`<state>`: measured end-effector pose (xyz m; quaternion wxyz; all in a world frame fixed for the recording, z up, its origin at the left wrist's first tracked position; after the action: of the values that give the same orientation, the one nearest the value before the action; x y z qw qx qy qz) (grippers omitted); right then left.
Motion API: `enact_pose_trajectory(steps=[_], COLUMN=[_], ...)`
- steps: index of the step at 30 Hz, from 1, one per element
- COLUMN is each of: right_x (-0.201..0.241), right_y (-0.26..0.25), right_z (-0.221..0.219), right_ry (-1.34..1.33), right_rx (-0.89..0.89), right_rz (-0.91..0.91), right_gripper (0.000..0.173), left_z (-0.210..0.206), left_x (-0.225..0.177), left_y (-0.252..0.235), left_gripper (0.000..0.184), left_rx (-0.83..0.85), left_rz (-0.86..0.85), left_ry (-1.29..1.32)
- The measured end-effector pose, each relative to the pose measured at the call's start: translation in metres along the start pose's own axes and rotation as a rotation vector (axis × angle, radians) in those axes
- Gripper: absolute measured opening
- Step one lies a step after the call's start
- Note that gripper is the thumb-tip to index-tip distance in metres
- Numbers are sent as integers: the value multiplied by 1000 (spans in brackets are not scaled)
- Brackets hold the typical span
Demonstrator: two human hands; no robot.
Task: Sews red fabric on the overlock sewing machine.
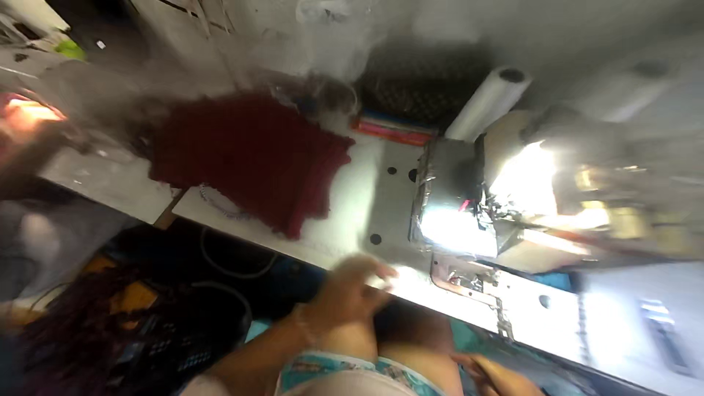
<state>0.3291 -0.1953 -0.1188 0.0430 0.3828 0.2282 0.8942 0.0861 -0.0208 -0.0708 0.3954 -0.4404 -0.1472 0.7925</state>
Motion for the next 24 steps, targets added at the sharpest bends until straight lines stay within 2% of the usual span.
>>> enact_pose_trajectory(steps=[1,3,4,6,7,9,11,12,15,17,19,22,24], right_x=[33,114,156,224,249,284,300,304,313,324,337,360,375], right_y=[-24,-79,-104,-154,-178,-219,-243,-250,-255,-253,-250,-241,-234], right_z=[6,10,10,4,-2,-10,-11,-8,18,45,73,114,136], right_ry=[-19,30,55,139,213,426,606,647,541,292,64,-160,-225], right_rx=[-122,-320,-356,-318,-255,-34,140,165,205,167,51,-197,-299], right_rz=[270,654,794,965,977,862,732,707,614,580,576,693,751], right_gripper=[29,29,30,34,40,50,38,31,27,30,28,21,20], left_z=[42,121,158,223,250,291,316,323,330,330,328,323,318], left_x=[25,65,81,114,131,165,191,200,224,238,249,249,243], left_y=[1,8,12,23,31,48,57,58,52,47,39,27,20], left_gripper=[20,27,29,33,33,30,29,29,27,34,47,54,62], left_rx=[-85,-179,-202,-271,-330,-426,-409,-386,-266,-191,-156,-168,-155], left_rz=[76,228,305,474,544,646,746,780,831,801,749,738,764], left_ry=[-136,-400,-502,-613,-638,-683,-726,-748,-803,-825,-813,-664,-578])
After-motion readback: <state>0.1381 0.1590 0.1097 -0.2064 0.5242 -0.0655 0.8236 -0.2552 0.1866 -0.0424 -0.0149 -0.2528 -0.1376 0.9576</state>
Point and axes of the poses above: each hand's wrist, its own y-axis away from the middle knuckle, its own z-axis out of the back of the hand, x = y × z, the point moved 5 cm from there along -y, towards the middle knuckle, and after that the axes turned 8 degrees about -y, right-handed, at the moved point
